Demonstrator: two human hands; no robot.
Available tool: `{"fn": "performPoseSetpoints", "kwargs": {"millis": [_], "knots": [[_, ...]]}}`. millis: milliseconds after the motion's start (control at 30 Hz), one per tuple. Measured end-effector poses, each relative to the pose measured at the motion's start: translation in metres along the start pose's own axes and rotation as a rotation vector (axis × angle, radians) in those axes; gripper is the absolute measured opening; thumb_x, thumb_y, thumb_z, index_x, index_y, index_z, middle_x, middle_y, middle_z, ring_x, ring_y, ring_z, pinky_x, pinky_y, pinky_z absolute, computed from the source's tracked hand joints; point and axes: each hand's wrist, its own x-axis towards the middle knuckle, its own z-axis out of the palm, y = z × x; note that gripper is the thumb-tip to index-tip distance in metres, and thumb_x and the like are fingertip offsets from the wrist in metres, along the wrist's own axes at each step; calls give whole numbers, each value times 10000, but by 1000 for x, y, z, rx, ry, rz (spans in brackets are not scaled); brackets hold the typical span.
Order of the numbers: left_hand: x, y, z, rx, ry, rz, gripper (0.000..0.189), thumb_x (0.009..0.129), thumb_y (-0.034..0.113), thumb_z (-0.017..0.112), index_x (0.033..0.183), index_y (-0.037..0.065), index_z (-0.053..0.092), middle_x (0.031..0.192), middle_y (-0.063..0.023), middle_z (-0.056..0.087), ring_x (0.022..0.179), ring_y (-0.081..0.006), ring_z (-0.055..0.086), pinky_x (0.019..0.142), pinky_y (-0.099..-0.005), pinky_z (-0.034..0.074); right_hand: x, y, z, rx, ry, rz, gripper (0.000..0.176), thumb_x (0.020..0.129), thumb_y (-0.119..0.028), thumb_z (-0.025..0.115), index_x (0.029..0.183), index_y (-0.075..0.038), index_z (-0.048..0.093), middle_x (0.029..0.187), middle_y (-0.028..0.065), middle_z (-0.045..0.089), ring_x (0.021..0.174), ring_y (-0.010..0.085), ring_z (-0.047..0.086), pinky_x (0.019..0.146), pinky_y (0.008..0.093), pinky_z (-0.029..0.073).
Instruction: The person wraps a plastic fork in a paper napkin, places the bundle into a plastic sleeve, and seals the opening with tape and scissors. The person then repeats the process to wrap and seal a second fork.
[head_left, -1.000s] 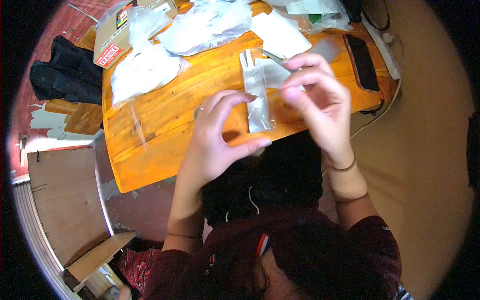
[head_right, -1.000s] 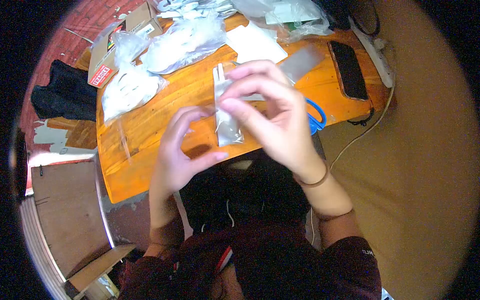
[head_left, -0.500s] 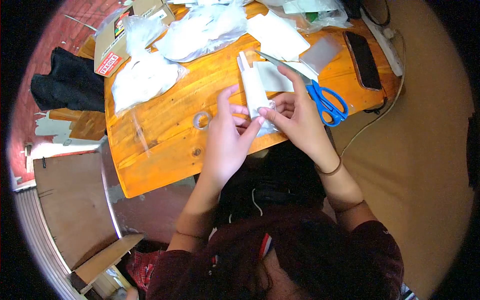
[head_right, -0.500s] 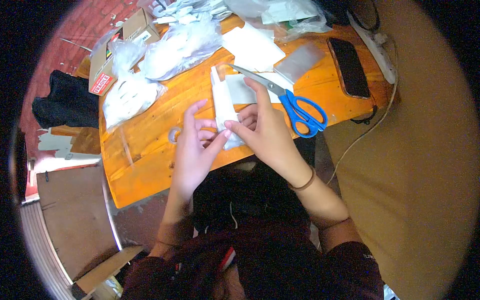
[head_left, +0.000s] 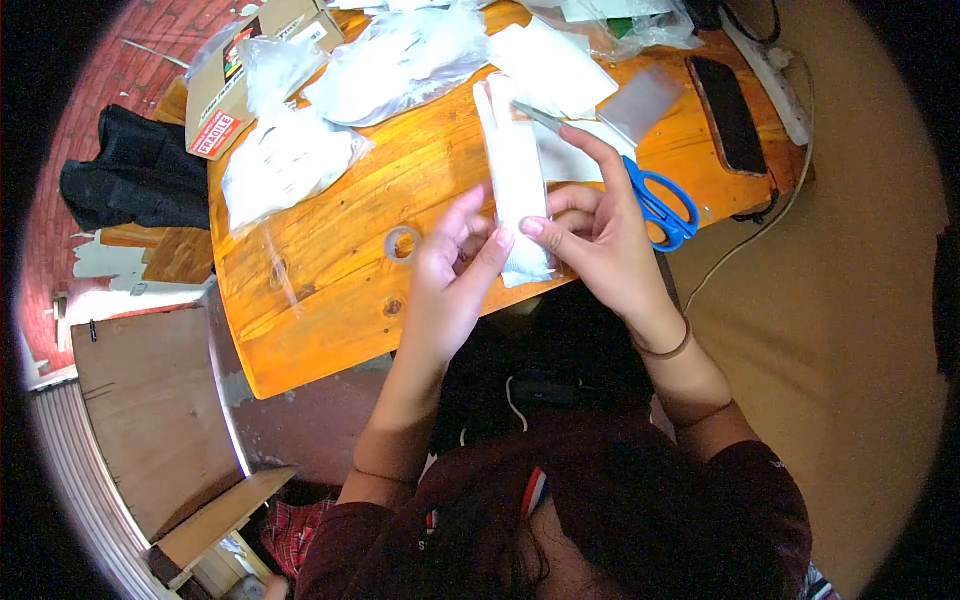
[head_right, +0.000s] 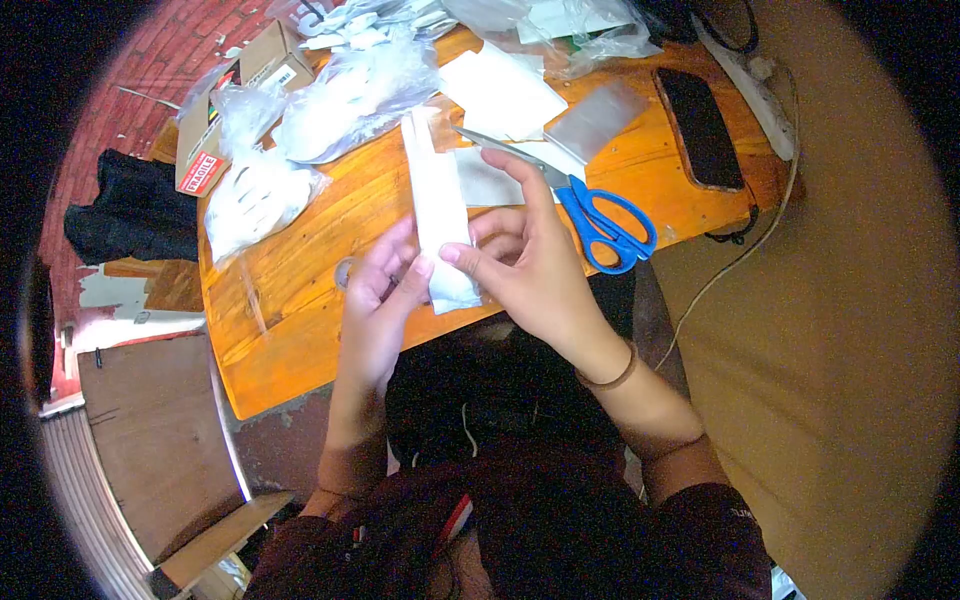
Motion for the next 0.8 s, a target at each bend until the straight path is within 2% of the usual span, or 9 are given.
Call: {"fn": "performPoseSetpoints", "kwargs": {"millis": [100,367,467,567,600,633,700,800], "knots": [[-6,9,5,25,-143,21,362,824,79,630,1148,-23,503,950,-52,591,834,-89,573,701,-214,459,-2,-2,1,9,6,-34,753,768,-22,687,1361,-76,227,758,37,597,593,60,569,490,174,425],[-9,12,5,99,-112,31,285,799,58,643,1053,-14,537,900,-47,634,784,-65,588,655,-186,452,-5,-7,5,22,51,-60,786,739,3,705,1355,-63,223,717,17,603,590,63,578,508,166,434],[-9,12,6,84,-85,42,285,786,47,647,1041,-18,538,880,-47,639,750,-53,585,639,-174,445,-8,-13,1,-83,23,-49,678,757,-24,691,1314,-44,305,851,71,614,727,76,578,593,182,450],[-11,16,5,51,-76,29,294,772,40,656,1036,-19,540,864,-47,642,722,-44,580,623,-169,442,0,-11,-6,-156,189,-326,524,788,-39,661,1246,-41,408,1068,97,555,922,95,539,670,187,460],[-12,18,5,37,-77,21,298,768,39,659,1036,-19,541,858,-46,643,713,-41,579,619,-168,441,-1,-12,-9,10,175,-332,365,809,-37,631,1151,-34,502,1198,104,470,1031,111,480,726,199,460],[-12,19,4,30,-79,1,301,765,38,662,1035,-19,542,856,-46,643,707,-40,578,616,-167,441,-2,-19,-12,-109,207,-412,238,807,-27,626,1039,-21,572,1162,108,495,1056,149,488,833,248,433],[-12,21,2,17,-83,-40,308,759,38,669,1035,-18,543,852,-46,644,697,-37,576,611,-165,440,-2,-25,-16,-210,153,-512,106,789,-47,645,891,-20,633,1212,143,480,1146,205,457,946,312,360],[-13,25,5,-39,-70,-74,313,756,44,676,1034,-17,546,850,-45,643,699,-40,578,611,-161,439,-8,-40,-12,-283,17,-458,63,760,-88,676,805,-47,660,1292,162,443,1238,252,389,1007,362,283]]}}
